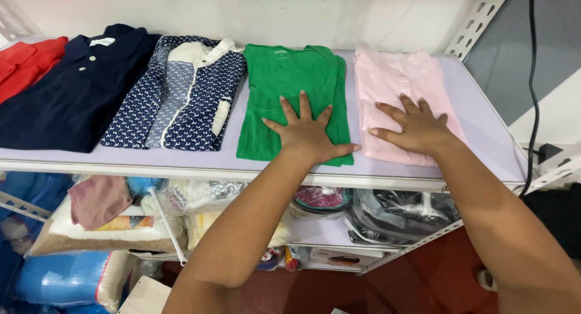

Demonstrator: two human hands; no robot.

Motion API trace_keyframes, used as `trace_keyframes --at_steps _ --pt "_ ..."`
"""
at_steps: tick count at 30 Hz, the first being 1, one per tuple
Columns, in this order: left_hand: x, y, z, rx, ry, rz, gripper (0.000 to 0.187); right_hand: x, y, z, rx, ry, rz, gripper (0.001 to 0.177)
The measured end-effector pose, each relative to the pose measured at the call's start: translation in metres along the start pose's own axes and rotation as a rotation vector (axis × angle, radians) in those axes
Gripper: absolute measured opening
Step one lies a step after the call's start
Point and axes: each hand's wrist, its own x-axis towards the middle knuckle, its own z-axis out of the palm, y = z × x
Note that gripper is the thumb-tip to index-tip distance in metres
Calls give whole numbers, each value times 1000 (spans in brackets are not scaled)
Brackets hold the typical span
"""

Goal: Organizing and placing folded clothes onto storage shelves.

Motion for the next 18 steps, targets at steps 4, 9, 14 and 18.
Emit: trace_keyframes --at_steps 4,9,14,18 --pt "0 -1 0 11 4 7 120 5 17 5 -4 13 -52 89" --pt "-2 -1 3 30 42 11 120 9 24 7 -15 36 -128 86" --pt "5 -18 20 -200 317 36 108 1 20 3 2 72 -147 84" --pt "21 -68 39 -330 831 103 82 10 19 6 7 157 -224 80"
